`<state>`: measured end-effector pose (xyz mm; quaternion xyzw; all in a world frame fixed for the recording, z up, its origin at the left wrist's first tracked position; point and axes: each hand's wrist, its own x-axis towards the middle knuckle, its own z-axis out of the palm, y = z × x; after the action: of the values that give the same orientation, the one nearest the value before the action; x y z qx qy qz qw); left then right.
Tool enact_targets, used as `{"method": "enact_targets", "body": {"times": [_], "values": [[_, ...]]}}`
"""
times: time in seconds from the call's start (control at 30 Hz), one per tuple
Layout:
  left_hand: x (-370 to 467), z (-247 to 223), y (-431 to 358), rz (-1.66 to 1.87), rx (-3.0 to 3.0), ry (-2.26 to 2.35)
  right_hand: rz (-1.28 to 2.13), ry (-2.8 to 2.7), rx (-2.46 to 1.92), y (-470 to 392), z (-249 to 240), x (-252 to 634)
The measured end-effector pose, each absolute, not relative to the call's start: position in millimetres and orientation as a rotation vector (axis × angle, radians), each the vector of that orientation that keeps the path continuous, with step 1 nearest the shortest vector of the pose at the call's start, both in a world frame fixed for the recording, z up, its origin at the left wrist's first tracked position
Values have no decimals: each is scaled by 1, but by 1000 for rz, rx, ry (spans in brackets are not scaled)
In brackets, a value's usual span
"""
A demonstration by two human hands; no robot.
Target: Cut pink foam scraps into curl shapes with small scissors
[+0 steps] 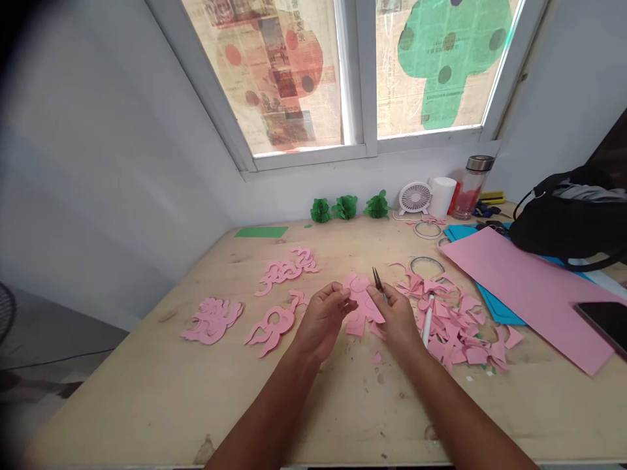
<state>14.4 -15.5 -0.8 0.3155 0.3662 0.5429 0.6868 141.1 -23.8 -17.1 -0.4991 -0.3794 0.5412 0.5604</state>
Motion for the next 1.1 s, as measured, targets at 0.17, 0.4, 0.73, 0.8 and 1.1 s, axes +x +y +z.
{"method": "enact_targets", "body": {"times": [0.17,0.4,0.73,0.8,1.1], "values": [[20,-5,-18,1139,770,831,1209,-962,-1102,-23,-22,141],[15,-6,-13,1192,798,885,1101,-825,-1229,-22,-20,145],[8,-11,-6,1198,818,870,1143,-811,-1271,-23,-9,144],[9,-13,-7,1154,822,832,1198,-826,-1224,-23,-8,144],[8,-12,-7,908,969,766,1401,-893,-1074,-25,-11,146]]}}
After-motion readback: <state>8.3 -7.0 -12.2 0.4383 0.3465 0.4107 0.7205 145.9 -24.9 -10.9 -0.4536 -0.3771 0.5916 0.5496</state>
